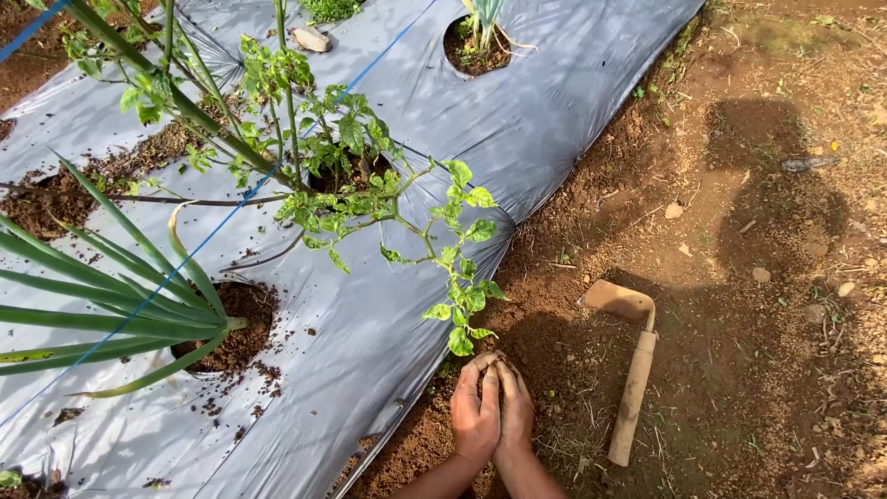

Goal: The person uses a hoe to loosen soil along the edge of a plastic-covered garden bed and then packs the soil around the base of plants. They also remove weeds from the planting holes and tie a plant to a support string.

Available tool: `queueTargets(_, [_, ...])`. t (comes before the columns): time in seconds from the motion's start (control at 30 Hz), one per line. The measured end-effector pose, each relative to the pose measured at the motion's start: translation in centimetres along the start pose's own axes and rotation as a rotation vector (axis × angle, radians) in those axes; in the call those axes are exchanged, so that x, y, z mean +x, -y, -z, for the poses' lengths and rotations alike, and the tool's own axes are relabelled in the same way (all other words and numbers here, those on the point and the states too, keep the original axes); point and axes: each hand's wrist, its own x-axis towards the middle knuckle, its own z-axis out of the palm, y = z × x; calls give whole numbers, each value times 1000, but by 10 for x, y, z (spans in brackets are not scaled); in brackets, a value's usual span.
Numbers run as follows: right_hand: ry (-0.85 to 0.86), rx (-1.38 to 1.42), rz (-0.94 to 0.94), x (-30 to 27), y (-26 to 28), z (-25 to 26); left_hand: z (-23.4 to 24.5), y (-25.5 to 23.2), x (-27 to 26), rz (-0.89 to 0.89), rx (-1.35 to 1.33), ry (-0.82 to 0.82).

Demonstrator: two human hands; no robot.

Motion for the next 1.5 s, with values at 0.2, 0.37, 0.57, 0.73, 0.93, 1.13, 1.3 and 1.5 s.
queueTargets(0.2, [32,154,-86,-13,19,-22,11,-36,8,-81,161,130])
queueTargets(0.37, [56,262,-152,-25,28,-32,37,-47,14,-246,147,147])
queueTargets(0.57, [62,341,-240,-55,47,-64,99,-79,52,-406,222,157])
queueTargets(0.73, [-1,243,-266,-66,49,-84,156,-85,130,-507,610,108])
queueTargets(0.93, [298,441,-295,-59,62,-126,203,-76,229,-561,997,-71])
queueTargets(1.13, [1327,710,-8,-49,80,-188,210,-133,245,-183,1274,180])
queueTargets(1.3, [578,459,-230,26,89,-269,213,-89,262,-294,1281,32])
queueTargets(1.5, [771,372,-4,-44,156,-359,227,-121,270,-172,1387,208])
